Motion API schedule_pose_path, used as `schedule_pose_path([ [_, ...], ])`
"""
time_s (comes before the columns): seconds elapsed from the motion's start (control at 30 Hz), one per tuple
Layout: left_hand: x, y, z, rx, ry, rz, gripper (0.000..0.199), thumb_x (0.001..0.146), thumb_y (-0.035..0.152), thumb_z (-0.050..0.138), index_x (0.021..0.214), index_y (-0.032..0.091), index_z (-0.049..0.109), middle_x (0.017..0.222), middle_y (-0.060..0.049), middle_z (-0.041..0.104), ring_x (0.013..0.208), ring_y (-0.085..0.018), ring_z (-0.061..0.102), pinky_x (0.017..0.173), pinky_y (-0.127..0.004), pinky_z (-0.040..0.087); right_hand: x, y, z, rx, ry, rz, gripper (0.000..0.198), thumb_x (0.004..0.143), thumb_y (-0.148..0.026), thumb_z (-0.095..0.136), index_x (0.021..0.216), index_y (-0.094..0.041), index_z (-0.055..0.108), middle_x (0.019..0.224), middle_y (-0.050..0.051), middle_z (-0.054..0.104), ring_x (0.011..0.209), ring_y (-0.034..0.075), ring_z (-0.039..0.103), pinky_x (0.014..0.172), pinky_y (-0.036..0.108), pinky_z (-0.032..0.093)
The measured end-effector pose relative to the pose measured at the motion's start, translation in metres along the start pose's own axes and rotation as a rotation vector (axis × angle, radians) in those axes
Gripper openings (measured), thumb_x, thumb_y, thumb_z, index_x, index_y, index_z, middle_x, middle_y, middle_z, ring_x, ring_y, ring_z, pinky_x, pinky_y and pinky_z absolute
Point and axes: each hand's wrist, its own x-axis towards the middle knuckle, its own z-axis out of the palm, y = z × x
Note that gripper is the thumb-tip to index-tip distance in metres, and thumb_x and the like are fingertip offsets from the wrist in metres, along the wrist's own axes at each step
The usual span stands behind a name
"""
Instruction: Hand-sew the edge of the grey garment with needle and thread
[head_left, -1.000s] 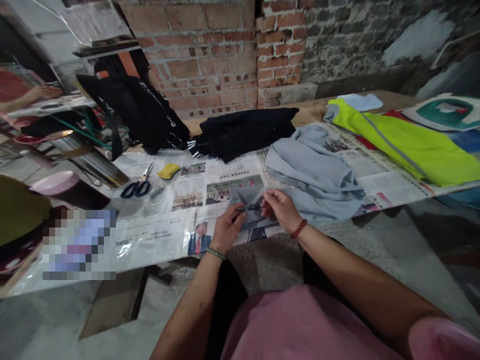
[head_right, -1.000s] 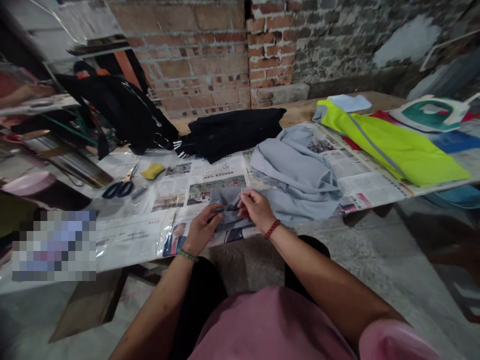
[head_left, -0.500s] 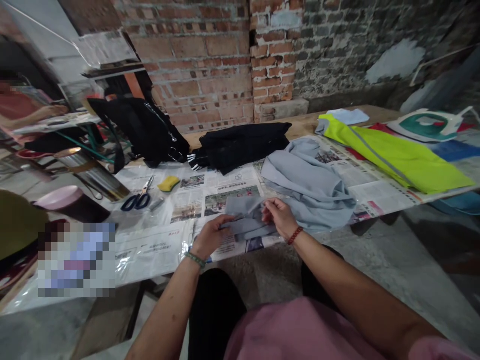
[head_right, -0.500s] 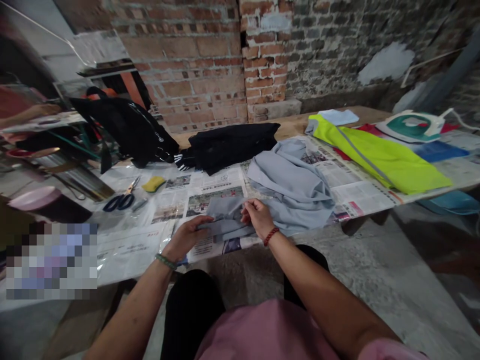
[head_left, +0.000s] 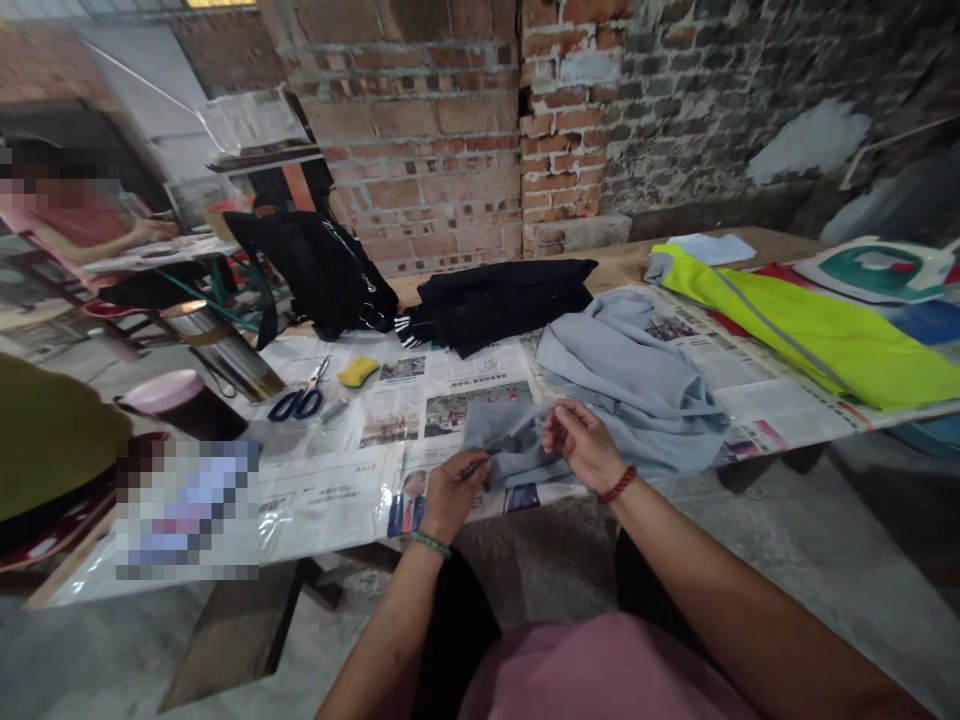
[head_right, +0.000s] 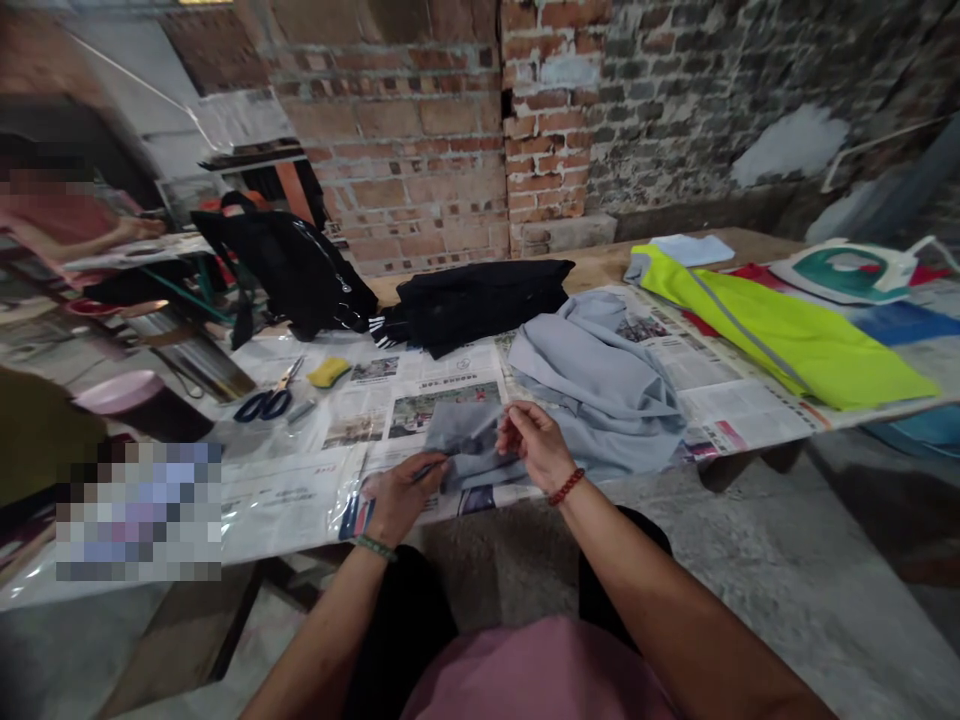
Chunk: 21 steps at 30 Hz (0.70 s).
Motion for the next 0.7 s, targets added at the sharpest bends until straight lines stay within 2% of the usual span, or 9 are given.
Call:
schedule_pose_path([
  [0.2, -0.002, -0.002, -0.001, 0.035, -0.006, 0.014, 0.015, 0.072, 0.028, 0.056, 0.076, 0.02, 0.068, 0.072, 0.0, 0.068, 0.067, -0.014, 0.061, 0.063, -0.024, 0.047, -0.042, -0.047, 0.011, -0.05, -0.161, -0.045, 0.02, 0.07, -0.037, 0.063, 0.081, -0.023, 0.054, 0.064, -0.003, 0.055, 0.049, 0.011, 0.054, 0.051, 0.028, 0.046],
  [0.3, -0.002, -0.001, -0.002, 0.058, -0.022, 0.017, 0.015, 0.073, 0.027, 0.056, 0.078, 0.02, 0.068, 0.071, 0.0, 0.068, 0.066, -0.014, 0.06, 0.062, -0.024, 0.046, -0.066, -0.06, 0.005, -0.045, -0.255, 0.018, 0.023, 0.066, -0.042, 0.065, 0.073, -0.023, 0.054, 0.057, -0.004, 0.053, 0.042, 0.011, 0.052, 0.046, 0.027, 0.044],
  [0.37, -0.002, 0.0, -0.002, 0.08, -0.034, 0.019, 0.015, 0.074, 0.028, 0.055, 0.078, 0.02, 0.067, 0.071, 0.0, 0.068, 0.066, -0.014, 0.06, 0.062, -0.024, 0.046, -0.078, -0.063, -0.003, -0.076, -0.417, 0.177, 0.033, 0.063, -0.051, 0.064, 0.06, -0.021, 0.051, 0.046, -0.004, 0.05, 0.034, 0.011, 0.049, 0.041, 0.026, 0.042],
  [0.43, -0.002, 0.001, -0.003, 0.096, -0.042, 0.025, 0.015, 0.075, 0.028, 0.054, 0.078, 0.021, 0.067, 0.072, 0.0, 0.068, 0.067, -0.014, 0.06, 0.063, -0.025, 0.047, -0.086, -0.063, -0.013, -0.152, -0.64, 0.406, 0.045, 0.057, -0.06, 0.063, 0.049, -0.019, 0.047, 0.037, -0.002, 0.048, 0.031, 0.012, 0.049, 0.04, 0.026, 0.042],
  [0.53, -0.002, 0.002, -0.002, 0.095, -0.037, 0.024, 0.016, 0.075, 0.03, 0.054, 0.077, 0.02, 0.067, 0.075, -0.001, 0.069, 0.069, -0.015, 0.061, 0.065, -0.026, 0.047, -0.09, -0.054, -0.02, -0.215, -0.894, 0.662, 0.05, 0.049, -0.063, 0.066, 0.045, -0.018, 0.046, 0.038, 0.003, 0.052, 0.034, 0.014, 0.054, 0.041, 0.026, 0.043],
  [0.6, -0.002, 0.002, -0.002, 0.088, -0.036, 0.016, 0.017, 0.075, 0.03, 0.054, 0.078, 0.02, 0.067, 0.075, -0.001, 0.069, 0.069, -0.015, 0.061, 0.065, -0.026, 0.047, -0.087, -0.042, -0.015, -0.185, -0.889, 0.709, 0.048, 0.05, -0.062, 0.066, 0.052, -0.017, 0.05, 0.04, 0.003, 0.054, 0.033, 0.013, 0.052, 0.038, 0.024, 0.041],
  [0.7, -0.002, 0.003, -0.002, 0.074, -0.039, 0.014, 0.016, 0.075, 0.03, 0.054, 0.077, 0.02, 0.067, 0.075, 0.0, 0.069, 0.071, -0.016, 0.061, 0.067, -0.026, 0.047, -0.076, -0.013, 0.002, -0.179, -0.624, 0.627, 0.042, 0.061, -0.056, 0.062, 0.073, -0.017, 0.052, 0.04, -0.005, 0.051, 0.027, 0.007, 0.042, 0.032, 0.018, 0.033],
])
